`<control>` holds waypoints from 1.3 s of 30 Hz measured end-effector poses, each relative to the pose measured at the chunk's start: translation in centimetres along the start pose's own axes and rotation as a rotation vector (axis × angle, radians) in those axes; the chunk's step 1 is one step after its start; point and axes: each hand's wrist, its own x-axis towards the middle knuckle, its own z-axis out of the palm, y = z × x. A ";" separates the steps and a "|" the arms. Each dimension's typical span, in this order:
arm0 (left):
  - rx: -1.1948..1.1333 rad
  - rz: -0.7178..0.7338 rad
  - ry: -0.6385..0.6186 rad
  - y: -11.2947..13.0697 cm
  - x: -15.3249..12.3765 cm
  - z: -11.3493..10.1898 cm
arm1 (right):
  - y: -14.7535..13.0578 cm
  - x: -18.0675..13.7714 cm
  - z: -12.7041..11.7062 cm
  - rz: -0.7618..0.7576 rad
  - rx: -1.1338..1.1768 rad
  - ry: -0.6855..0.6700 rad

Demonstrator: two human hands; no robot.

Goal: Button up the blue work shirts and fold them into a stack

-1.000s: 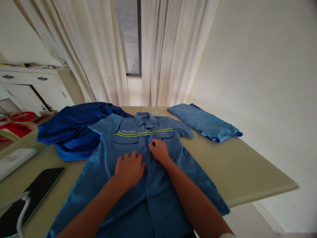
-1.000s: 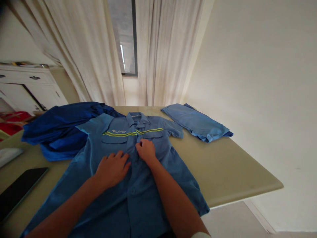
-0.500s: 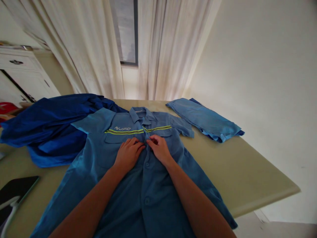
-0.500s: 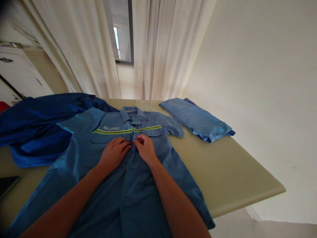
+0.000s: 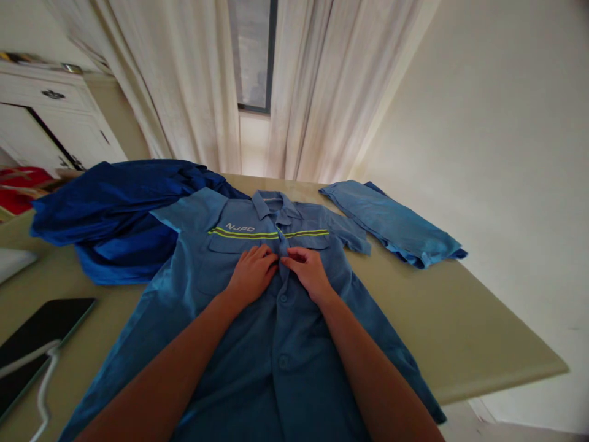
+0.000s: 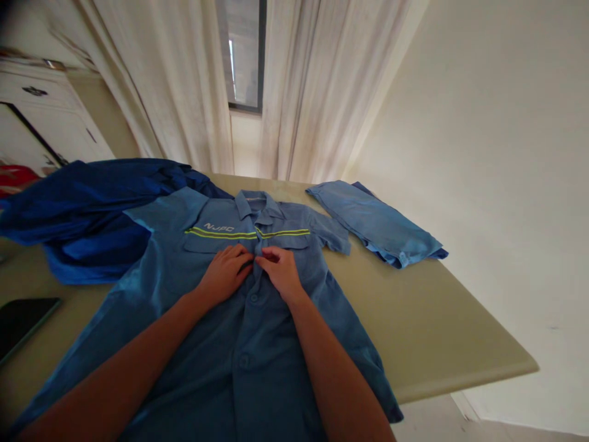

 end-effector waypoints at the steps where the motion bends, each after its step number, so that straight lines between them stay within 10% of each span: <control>1: -0.004 -0.004 -0.003 0.0 0.0 0.0 | 0.0 -0.1 0.0 0.009 -0.007 0.006; 39: -0.389 0.028 0.232 -1.0 0.3 0.6 | -0.1 -0.3 0.1 -0.078 0.020 -0.062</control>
